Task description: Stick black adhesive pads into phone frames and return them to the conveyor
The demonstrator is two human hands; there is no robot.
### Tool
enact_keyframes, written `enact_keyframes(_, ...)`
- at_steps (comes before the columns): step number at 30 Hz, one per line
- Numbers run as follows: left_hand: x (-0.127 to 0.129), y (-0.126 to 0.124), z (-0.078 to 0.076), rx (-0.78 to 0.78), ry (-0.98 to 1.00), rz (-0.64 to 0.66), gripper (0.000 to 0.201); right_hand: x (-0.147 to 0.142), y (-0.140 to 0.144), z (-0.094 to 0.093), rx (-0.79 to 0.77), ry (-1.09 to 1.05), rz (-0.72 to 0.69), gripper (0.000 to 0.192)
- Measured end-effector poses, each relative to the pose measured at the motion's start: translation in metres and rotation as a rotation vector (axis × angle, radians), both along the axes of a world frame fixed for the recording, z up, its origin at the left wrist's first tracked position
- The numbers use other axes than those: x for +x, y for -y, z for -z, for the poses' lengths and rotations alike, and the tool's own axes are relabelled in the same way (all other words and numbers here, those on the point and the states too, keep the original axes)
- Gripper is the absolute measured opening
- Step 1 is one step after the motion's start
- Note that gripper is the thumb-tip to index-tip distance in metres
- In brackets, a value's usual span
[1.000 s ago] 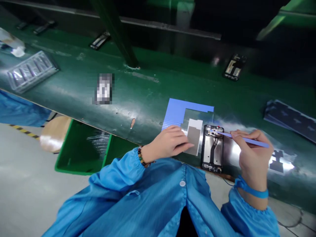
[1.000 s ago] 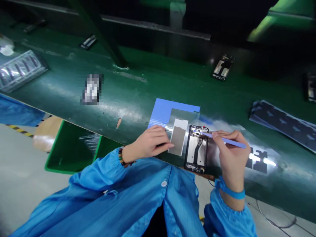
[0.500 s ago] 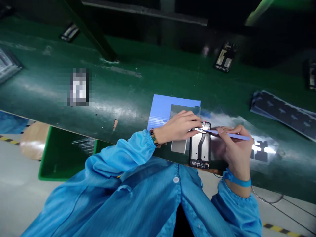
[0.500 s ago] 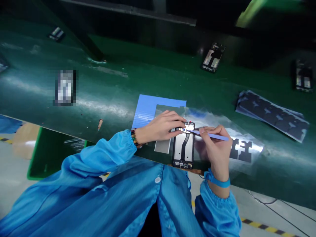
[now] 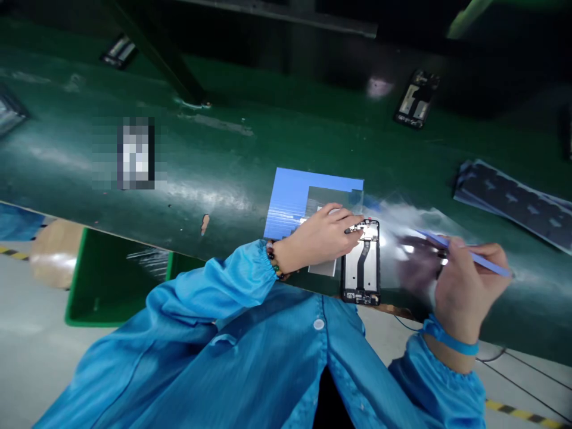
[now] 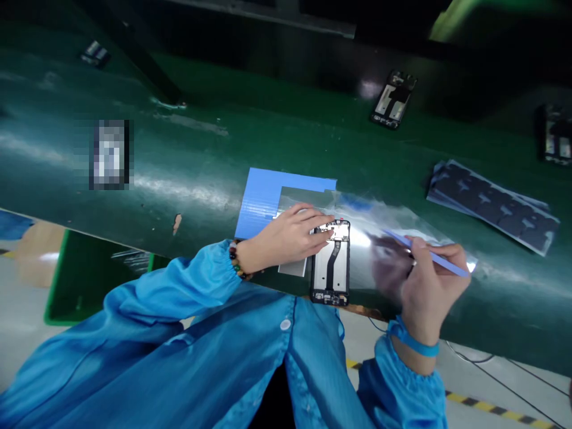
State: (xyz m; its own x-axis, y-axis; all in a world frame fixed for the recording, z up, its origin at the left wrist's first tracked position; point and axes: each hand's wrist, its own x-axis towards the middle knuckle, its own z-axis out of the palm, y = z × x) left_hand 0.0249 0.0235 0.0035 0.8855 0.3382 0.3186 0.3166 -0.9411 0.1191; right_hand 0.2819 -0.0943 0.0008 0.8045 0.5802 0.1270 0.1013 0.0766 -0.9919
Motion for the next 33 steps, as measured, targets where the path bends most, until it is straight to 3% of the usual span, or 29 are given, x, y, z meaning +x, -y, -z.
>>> enact_keyframes(2,0.000,0.002,-0.001,0.007,-0.010,-0.013,0.021,0.001,0.005,0.006,0.005,0.017,0.074,0.044)
enact_keyframes(7,-0.003,-0.008,0.006,-0.047,-0.001,0.090,0.018,-0.007,0.016,0.009,0.075,-0.196,0.010,0.041)
enact_keyframes(10,0.002,-0.011,0.007,-0.073,0.057,0.101,0.018,0.009,0.026,0.004,0.108,-0.311,0.082,0.041)
enact_keyframes(13,0.019,-0.002,-0.003,-0.093,0.085,0.156,0.022,0.036,0.040,0.003,0.120,-0.357,0.145,0.034)
enact_keyframes(18,0.067,0.027,-0.018,-0.106,-0.005,0.301,0.025,0.069,0.064,0.007,-0.003,-0.126,0.172,0.032)
enact_keyframes(22,0.099,0.042,-0.012,-0.096,-0.013,0.352,0.042,0.082,0.078,0.005,-0.169,0.138,0.285,0.037)
enact_keyframes(26,0.109,0.047,-0.005,-0.121,-0.015,0.354,0.058,0.085,0.080,0.003,-0.260,0.174,0.274,0.039)
enact_keyframes(28,0.110,0.048,-0.005,-0.129,-0.012,0.352,0.063,0.086,0.076,0.005,-0.234,0.141,0.246,0.040)
enact_keyframes(33,0.107,0.049,-0.005,-0.151,-0.002,0.352,0.069,0.086,0.060,0.009,0.021,-0.071,0.197,0.047)
